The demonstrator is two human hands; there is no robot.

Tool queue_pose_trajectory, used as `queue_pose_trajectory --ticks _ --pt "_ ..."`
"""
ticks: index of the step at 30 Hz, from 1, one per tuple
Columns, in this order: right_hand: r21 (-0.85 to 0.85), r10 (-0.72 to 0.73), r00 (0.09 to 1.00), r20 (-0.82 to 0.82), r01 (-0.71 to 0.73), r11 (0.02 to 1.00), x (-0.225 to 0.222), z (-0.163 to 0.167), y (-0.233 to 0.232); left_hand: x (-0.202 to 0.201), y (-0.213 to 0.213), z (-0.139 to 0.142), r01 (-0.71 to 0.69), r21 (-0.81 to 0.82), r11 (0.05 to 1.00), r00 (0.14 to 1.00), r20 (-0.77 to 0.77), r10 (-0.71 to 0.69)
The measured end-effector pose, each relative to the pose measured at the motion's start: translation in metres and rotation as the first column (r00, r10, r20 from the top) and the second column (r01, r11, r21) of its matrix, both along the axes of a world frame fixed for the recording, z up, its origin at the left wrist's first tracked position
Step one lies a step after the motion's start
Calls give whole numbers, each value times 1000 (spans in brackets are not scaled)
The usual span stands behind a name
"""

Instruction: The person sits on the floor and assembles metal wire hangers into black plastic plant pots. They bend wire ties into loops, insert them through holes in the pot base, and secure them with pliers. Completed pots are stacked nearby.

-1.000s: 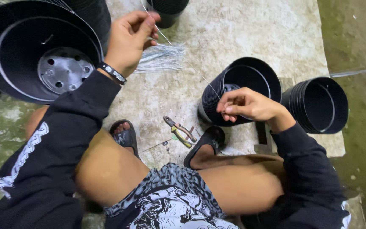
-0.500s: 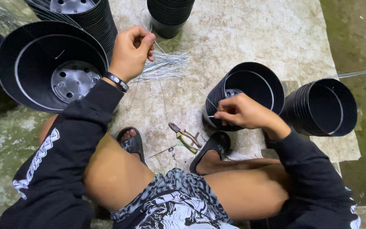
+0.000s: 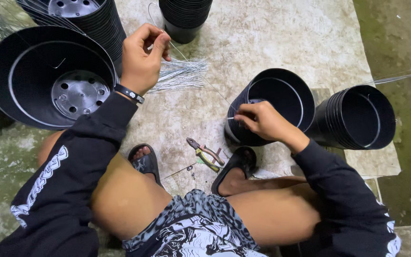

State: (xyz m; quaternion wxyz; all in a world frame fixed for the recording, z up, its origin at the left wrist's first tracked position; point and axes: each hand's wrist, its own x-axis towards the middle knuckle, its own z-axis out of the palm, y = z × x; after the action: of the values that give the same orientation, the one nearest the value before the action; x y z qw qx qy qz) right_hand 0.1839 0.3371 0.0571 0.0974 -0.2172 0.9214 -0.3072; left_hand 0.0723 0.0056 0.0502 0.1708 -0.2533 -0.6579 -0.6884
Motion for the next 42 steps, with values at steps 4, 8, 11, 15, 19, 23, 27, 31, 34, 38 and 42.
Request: queue_pose_trajectory --ticks 4,8,11,15,19,23,27,31,34,38,42 --pt "-92 50 970 237 -29 995 -3 6 1 -2 0 -3 88 58 994 994 65 -92" --pt "84 240 960 -143 -230 970 -4 25 -6 4 10 -3 198 71 978 968 143 -206" --pt "-15 218 943 -251 -229 973 -4 38 -17 21 24 -3 261 -101 960 964 87 -253" --pt "-347 69 989 -133 -111 931 -10 41 -40 45 46 -6 431 -60 900 888 207 -411" --pt "-341 20 972 -233 -101 935 -18 32 -56 57 55 -10 480 19 877 840 278 -466" --pt "-496 9 995 -102 -58 866 -29 22 -62 56 52 -11 422 -30 906 874 280 -398" --pt "-470 -74 987 -140 -1 883 -39 21 -53 53 47 -8 450 -60 891 854 321 -410" --pt "-552 -174 925 -339 -46 833 -61 41 -11 56 35 -4 494 -194 847 841 352 -410" --pt "-562 -209 870 -446 -91 822 -72 58 32 58 27 -2 488 -242 839 852 343 -396" --pt "-641 -245 866 -435 -106 760 -75 59 68 60 25 1 473 -291 831 863 344 -370" --pt "-656 -263 852 -452 -119 745 -76 58 83 61 25 3 443 -422 791 892 298 -340"
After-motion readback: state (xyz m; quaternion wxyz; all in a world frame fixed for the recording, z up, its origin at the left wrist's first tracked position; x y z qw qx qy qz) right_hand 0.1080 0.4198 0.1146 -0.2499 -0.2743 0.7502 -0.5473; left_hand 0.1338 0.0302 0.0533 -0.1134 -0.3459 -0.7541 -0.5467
